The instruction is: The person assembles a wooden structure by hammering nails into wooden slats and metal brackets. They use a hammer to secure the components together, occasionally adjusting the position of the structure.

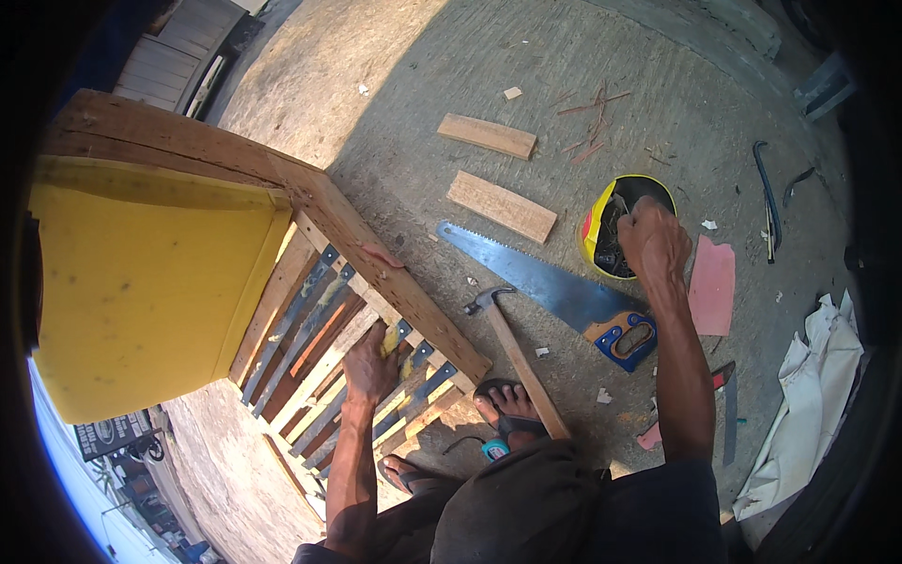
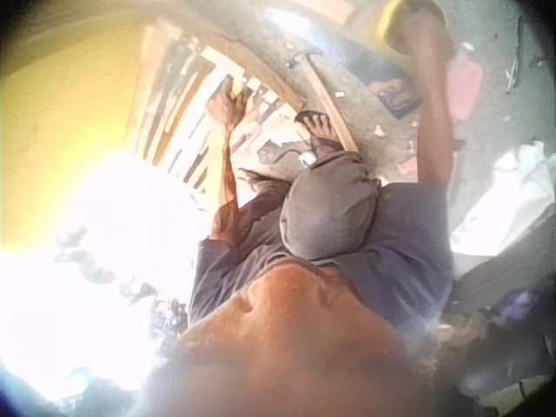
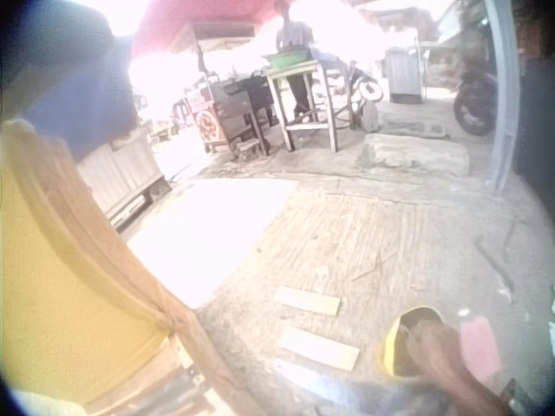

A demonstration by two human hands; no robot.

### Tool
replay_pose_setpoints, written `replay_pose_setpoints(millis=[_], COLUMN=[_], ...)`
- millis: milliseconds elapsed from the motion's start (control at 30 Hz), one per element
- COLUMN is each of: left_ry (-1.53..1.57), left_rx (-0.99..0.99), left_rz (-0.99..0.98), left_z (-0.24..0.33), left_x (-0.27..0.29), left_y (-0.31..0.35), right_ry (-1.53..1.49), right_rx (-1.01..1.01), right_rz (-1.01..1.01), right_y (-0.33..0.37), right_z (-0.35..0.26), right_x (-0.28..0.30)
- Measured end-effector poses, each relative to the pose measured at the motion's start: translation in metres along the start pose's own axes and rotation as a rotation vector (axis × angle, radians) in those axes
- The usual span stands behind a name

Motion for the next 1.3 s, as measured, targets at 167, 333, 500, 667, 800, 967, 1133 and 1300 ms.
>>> replay_pose_setpoints(millis=[167, 333, 500, 667, 800, 967, 1133, 1300], left_ry=[0.256, 1.090, 1.419, 1.034, 0.289, 0.066, 0.017, -0.015], left_rx=[-0.088, 0.053, 0.181, 0.122, -0.144, -0.254, -0.217, -0.201], left_rz=[0.032, -0.029, -0.079, -0.098, 0.011, -0.057, -0.093, -0.119], left_z=[0.037, 0.084, 0.096, 0.092, 0.092, 0.081, 0.075, 0.076], left_x=[0.071, 0.098, 0.089, 0.065, 0.038, 0.012, 0.006, 0.004], left_y=[0.009, -0.003, -0.025, -0.064, -0.089, -0.091, -0.093, -0.092], right_ry=[-1.012, -1.291, -1.342, -0.878, -0.408, -0.803, -0.898, -0.908], right_rx=[-0.105, 0.169, 0.194, 0.210, 0.056, -0.122, -0.137, -0.113], right_rz=[-0.094, -0.394, -0.383, -0.263, -0.652, -0.755, -0.635, -0.687], right_y=[0.088, 0.146, 0.144, 0.173, 0.242, 0.260, 0.235, 0.223], right_z=[-0.056, -0.158, -0.180, -0.124, -0.060, -0.050, -0.055, -0.056], right_x=[0.020, 0.020, 0.016, -0.038, -0.098, -0.116, -0.103, -0.099])
Point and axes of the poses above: each hand's wrist, its own y-axis away from the middle knuckle, its own x-axis out of the back of the hand, z = x × y, the point moved 6 cm from there along -y, towards the middle knuckle, and after that the axes turned 12 degrees about z, right-handed, at the moved point
